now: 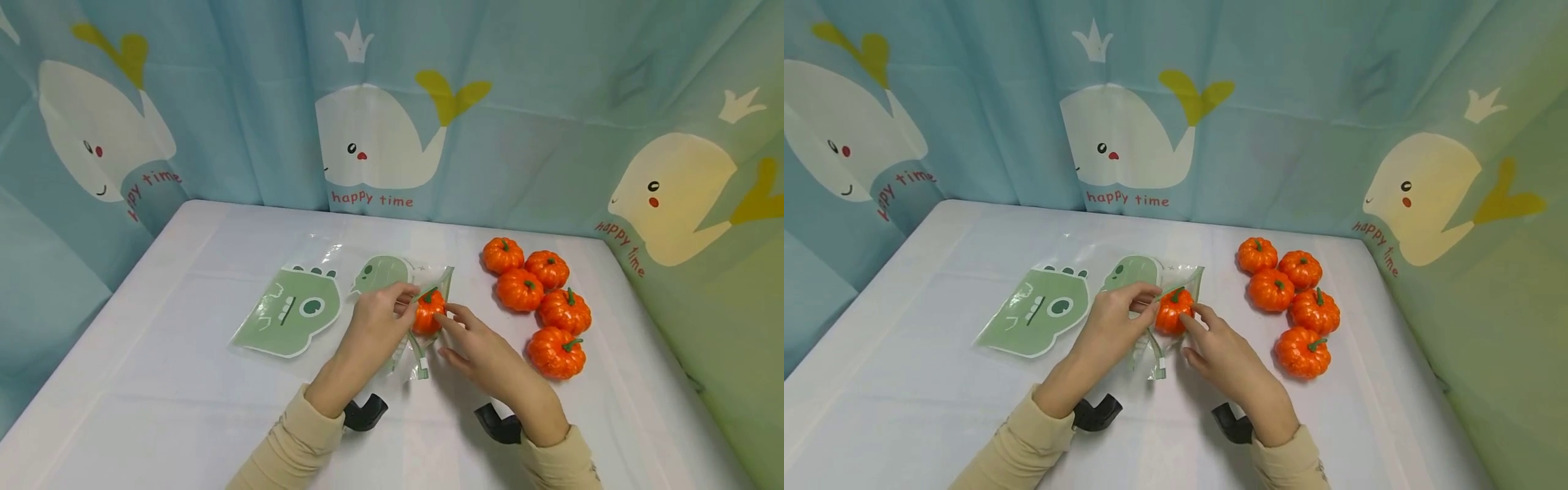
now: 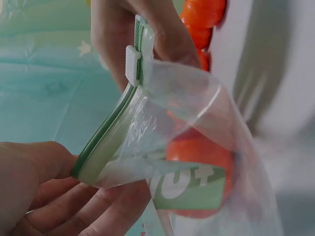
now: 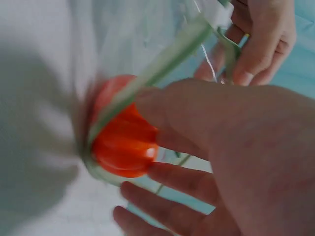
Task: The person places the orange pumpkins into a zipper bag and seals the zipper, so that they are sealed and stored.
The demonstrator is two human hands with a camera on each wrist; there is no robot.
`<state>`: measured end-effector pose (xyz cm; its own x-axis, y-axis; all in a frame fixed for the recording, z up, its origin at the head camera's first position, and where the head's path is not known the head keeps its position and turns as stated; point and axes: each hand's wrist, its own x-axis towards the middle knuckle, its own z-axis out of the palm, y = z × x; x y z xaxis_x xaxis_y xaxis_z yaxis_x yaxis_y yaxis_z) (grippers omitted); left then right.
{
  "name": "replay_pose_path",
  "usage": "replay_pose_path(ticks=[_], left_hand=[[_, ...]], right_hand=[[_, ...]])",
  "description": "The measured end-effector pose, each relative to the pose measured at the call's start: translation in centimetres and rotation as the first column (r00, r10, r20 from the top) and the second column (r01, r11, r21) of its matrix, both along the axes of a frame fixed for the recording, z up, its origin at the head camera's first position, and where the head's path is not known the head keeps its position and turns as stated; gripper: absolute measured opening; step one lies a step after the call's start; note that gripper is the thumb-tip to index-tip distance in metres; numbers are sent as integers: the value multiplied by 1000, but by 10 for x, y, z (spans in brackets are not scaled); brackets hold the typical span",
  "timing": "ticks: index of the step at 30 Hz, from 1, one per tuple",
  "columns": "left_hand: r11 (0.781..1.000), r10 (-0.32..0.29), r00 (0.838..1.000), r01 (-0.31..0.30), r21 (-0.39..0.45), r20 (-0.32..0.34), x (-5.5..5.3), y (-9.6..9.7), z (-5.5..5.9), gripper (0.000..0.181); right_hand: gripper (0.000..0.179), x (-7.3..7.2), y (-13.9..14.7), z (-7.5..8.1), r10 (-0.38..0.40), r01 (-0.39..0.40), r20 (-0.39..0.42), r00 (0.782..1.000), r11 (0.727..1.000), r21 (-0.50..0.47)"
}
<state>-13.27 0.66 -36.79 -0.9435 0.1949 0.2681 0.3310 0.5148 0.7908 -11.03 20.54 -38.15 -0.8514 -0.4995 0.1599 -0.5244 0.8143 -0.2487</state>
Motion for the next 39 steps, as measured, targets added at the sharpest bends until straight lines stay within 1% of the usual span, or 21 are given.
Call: replay_pose_path(ticks=[7,11,16,19,24,27,29,32,35,37,39], left_hand=[[1000,-28,998,28,3,-50,-2,0,-4,29],[998,-55,996,54,-15,-68,-1,2,-4,25],[995,-92,993,89,-42,-75,2,4,-1,25],[995,-95,993,93,-31,-73,4,4,1,26],[996,-85,993,88,34,-79,5,5,3,25],[993,-93,993,98,61,-78,4,5,3,24],[992,-99,993,104,72,-66,4,6,3,25],[993,-91,995,94,73,-45,4,5,2,25],[995,-68,997,71,77,-38,2,4,0,24],[995,-57,998,60,83,-41,0,3,-1,24],[994,-53,998,56,93,-35,-1,3,-2,24]], right_hand=[[59,-6,-6,-12,93,-93,-4,996,992,-83],[60,-8,-10,-19,138,-141,-43,989,986,-85],[58,-11,-13,-25,171,-178,-87,981,981,-73],[57,-12,-13,-27,151,-156,-73,986,985,-77],[59,-12,-11,-32,81,-84,-48,996,994,-65],[56,-13,-11,-33,69,-73,-60,996,996,-58],[56,-13,-10,-32,67,-70,-56,996,996,-55],[60,-13,-6,-29,49,-48,10,999,997,-67],[62,-12,1,-21,6,-1,72,997,998,-70],[60,-13,8,-15,-28,34,93,995,997,-68],[54,-14,16,-10,-61,67,100,993,996,-59]])
